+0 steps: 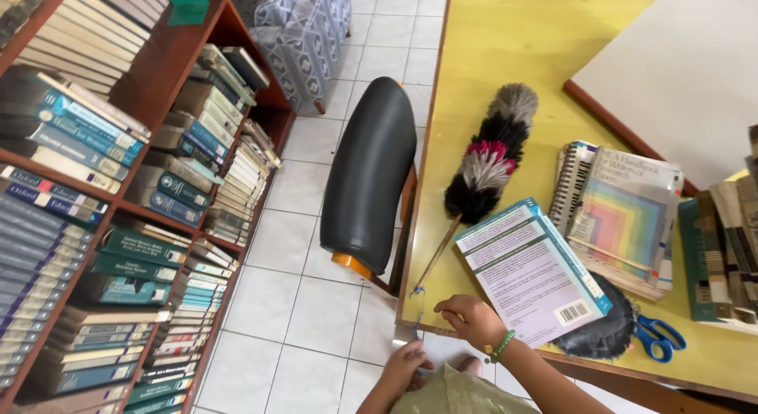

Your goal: A person retrieves a book from a library shelf, cleans it with a duster, and applies clear tape to the spine for repair.

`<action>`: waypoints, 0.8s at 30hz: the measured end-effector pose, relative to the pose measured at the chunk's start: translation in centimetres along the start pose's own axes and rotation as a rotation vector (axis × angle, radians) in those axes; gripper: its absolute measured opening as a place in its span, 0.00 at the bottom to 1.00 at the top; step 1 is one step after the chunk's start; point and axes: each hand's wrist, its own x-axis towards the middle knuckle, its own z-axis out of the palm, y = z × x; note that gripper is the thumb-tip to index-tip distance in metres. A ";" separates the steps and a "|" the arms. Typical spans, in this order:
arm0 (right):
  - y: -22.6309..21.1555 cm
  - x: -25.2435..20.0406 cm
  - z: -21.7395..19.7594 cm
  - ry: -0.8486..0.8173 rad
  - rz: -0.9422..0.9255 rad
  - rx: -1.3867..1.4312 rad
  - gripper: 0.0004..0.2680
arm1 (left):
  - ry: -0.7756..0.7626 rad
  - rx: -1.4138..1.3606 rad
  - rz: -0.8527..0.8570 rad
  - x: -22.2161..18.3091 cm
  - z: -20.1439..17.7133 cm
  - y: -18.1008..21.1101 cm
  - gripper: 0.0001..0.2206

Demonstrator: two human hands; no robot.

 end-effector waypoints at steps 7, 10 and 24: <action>2.0 -4.4 -5.4 0.275 0.447 0.118 0.10 | -0.113 -0.059 0.055 5.3 1.2 -5.1 0.37; 2.8 -9.0 -12.3 0.469 0.651 0.083 0.10 | -0.039 -0.192 0.035 5.2 2.6 -4.8 0.28; 15.2 -22.4 -19.3 0.623 1.073 0.065 0.11 | 0.560 -0.535 0.138 -1.8 9.5 1.1 0.17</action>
